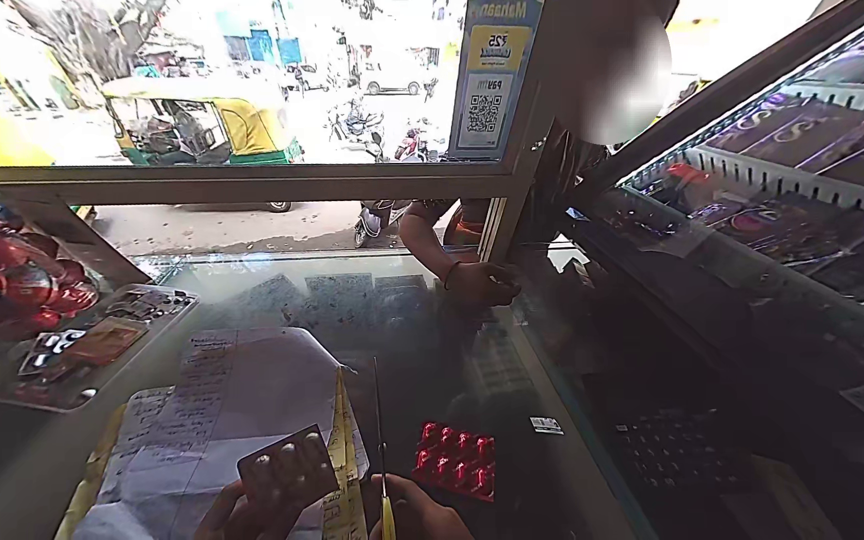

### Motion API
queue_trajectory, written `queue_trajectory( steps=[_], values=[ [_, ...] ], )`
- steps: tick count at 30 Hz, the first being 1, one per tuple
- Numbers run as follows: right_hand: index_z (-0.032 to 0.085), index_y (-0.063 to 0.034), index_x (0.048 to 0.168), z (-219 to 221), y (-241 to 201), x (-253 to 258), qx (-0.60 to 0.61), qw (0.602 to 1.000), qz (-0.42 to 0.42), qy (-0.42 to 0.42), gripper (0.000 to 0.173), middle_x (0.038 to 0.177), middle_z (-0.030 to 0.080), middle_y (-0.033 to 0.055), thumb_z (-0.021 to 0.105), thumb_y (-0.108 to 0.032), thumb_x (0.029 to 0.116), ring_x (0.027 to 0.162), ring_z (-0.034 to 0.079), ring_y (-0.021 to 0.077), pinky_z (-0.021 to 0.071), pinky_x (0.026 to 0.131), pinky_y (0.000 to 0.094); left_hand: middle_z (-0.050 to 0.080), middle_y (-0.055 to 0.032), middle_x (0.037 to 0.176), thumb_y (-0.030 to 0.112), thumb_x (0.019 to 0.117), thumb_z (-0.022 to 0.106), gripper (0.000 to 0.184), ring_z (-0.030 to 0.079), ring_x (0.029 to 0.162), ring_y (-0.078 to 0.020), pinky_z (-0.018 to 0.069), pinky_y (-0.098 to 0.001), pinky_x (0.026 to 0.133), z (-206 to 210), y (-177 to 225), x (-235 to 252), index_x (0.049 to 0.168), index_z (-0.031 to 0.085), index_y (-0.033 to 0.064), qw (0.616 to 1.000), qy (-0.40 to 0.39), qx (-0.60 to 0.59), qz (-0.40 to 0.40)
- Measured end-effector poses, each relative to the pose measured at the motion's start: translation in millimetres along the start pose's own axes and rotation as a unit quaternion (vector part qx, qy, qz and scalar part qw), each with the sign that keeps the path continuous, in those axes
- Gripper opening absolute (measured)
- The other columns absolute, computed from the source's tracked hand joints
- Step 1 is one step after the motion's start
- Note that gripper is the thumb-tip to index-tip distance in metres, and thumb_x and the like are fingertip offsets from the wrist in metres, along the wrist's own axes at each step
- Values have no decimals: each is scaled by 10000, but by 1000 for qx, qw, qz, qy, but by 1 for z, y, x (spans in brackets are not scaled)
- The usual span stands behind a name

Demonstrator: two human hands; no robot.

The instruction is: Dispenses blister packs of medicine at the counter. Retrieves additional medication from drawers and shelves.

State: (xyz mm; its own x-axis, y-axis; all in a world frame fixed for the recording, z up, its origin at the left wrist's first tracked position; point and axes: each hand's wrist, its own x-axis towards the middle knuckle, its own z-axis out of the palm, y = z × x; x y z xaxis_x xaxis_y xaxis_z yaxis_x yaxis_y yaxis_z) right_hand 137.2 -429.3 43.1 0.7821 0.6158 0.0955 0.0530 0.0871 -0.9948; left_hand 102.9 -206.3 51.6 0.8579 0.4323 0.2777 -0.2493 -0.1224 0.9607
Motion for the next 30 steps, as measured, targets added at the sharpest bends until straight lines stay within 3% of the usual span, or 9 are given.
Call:
queue_trajectory(
  steps=[3, 5, 8, 10, 13, 16, 19, 23, 30],
  values=[
    [354, 145, 1467, 0, -2, 0, 7, 1000, 1, 0, 644, 1060, 729, 176, 666, -20, 929, 898, 731, 176, 602, 837, 348, 785, 132, 908, -190, 727, 725, 473, 751, 826, -12, 641, -243, 792, -2, -2, 0, 1070, 612, 114, 1000, -2, -5, 12],
    [375, 147, 1446, -1, -4, 0, 24, 1000, -2, 5, 633, 1065, 734, 157, 670, 13, 903, 903, 732, 158, 604, 836, 332, 781, 121, 948, -176, 722, 731, 503, 747, 857, -15, 639, -245, 808, 1, 1, 0, 1149, 601, 55, 1000, 8, -1, 6],
    [336, 149, 1447, 0, -9, 1, 83, 997, -6, -7, 637, 1107, 729, 106, 637, 51, 895, 973, 721, 130, 593, 892, 309, 748, 53, 1006, -36, 712, 766, 684, 739, 871, -34, 636, -232, 779, 2, 4, 1, 1313, 440, -45, 999, 20, 22, -15],
    [322, 119, 1458, 0, -10, 1, 114, 993, 2, -12, 649, 1091, 729, 58, 635, 68, 892, 965, 725, 127, 608, 880, 318, 758, 2, 1033, -5, 724, 774, 835, 757, 870, -108, 649, -276, 766, 0, 0, 4, 1433, 333, -16, 998, 6, -54, -20],
    [368, 86, 1439, 0, -9, 1, 102, 995, -12, -17, 654, 1006, 713, -22, 661, 96, 854, 889, 708, 76, 612, 836, 281, 763, -19, 1051, 105, 810, 806, 1009, 762, 924, -156, 637, -326, 853, -10, -6, 10, 1571, 143, 72, 980, -56, -190, -28],
    [404, 67, 1423, 4, -9, 0, 71, 997, -25, -13, 629, 971, 693, -71, 680, 71, 858, 844, 681, 23, 599, 795, 229, 763, -9, 1091, 213, 858, 802, 828, 748, 932, -100, 613, -263, 851, -17, -6, 12, 1521, 317, 107, 944, -93, -314, -47],
    [427, 57, 1401, 6, -11, 1, 65, 998, -19, -4, 596, 910, 672, -101, 684, 43, 864, 782, 656, 1, 580, 719, 201, 741, -4, 1153, 196, 882, 773, 583, 726, 864, -29, 596, -165, 736, -23, -5, 15, 1410, 552, 88, 896, -122, -421, -72],
    [442, 51, 1394, 6, -13, 2, 55, 998, -8, -8, 581, 904, 678, -106, 673, 38, 861, 761, 653, -3, 571, 692, 192, 730, -16, 1190, 155, 904, 741, 511, 723, 865, -21, 589, -150, 732, -25, -9, 16, 1383, 588, 67, 852, -146, -494, -92],
    [452, 113, 1385, 4, -9, 3, 23, 999, -23, -6, 568, 900, 686, -38, 687, -34, 889, 759, 648, 3, 569, 709, 209, 746, 13, 1112, 261, 828, 814, 563, 715, 790, -14, 586, -146, 631, -22, -8, 12, 1344, 628, 133, 903, -79, -406, -116]
  ],
)
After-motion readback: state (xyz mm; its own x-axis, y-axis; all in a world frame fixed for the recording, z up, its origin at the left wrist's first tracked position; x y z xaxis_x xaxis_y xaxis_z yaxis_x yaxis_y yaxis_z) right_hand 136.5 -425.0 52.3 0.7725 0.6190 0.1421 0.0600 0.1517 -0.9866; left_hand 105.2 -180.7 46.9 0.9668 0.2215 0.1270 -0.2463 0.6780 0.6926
